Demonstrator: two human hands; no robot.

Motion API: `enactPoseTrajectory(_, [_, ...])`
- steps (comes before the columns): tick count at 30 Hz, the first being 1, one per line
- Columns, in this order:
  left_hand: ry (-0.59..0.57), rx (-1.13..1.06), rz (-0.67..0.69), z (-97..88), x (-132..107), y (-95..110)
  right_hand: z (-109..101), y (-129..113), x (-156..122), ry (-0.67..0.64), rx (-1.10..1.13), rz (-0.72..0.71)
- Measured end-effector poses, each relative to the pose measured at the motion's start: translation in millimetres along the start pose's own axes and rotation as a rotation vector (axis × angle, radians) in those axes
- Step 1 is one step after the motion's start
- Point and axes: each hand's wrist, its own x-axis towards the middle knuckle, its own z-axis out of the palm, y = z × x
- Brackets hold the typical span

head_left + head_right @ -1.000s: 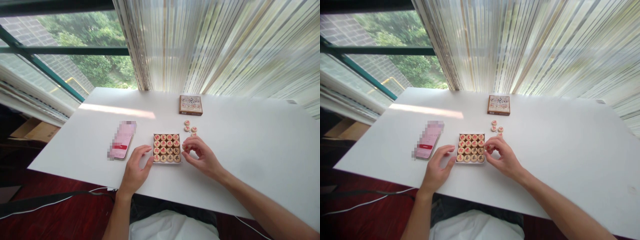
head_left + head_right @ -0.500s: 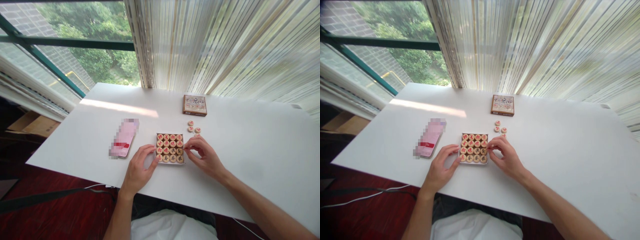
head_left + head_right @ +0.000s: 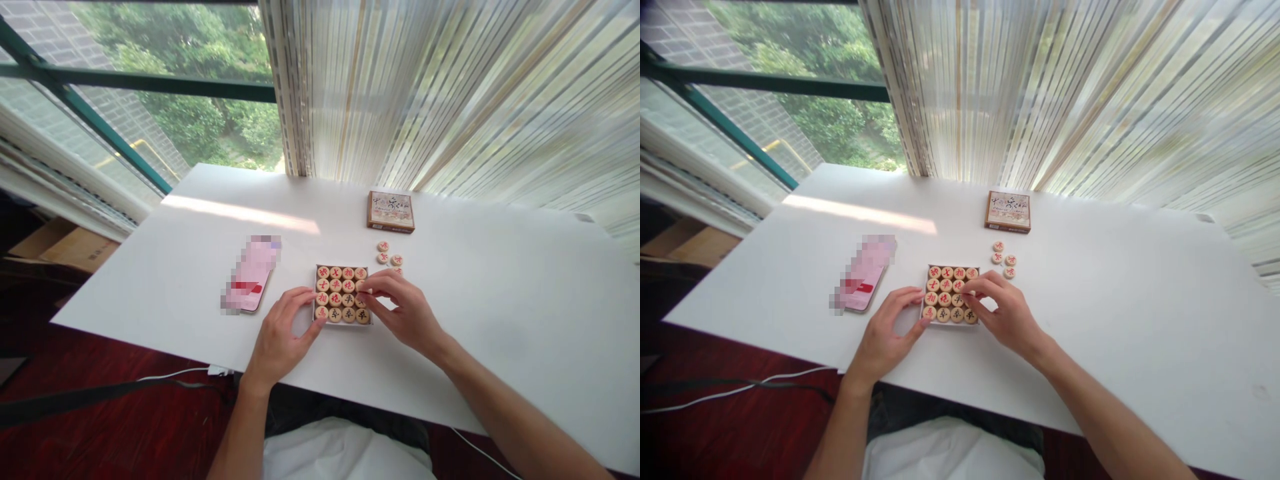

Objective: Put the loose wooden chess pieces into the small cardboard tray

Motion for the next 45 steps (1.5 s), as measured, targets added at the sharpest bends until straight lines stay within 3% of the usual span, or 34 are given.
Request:
enactPoseTrajectory(13, [0.010,-0.003,0.000,1.0,-1.3,-2.1,8.7,5.9,-11.1,0.008,0.038,0.022])
enactPoseTrajectory(24, [0.015,0.005,0.008,1.7,-1.3,-2.4,18.2,8.4,-13.6,-0.034,-0.164,-0.027])
enactPoseTrajectory(35, [0.019,0.005,0.004,0.8,-1.3,-1.5,20.8,8.5,-13.5,0.041,-0.268,-0.098])
enactPoseTrajectory(45, [0.014,0.010,-0.003,1.4,-1.0,-1.2,12.0,10.4,-17.5,-0.137,-0.393,-0.257])
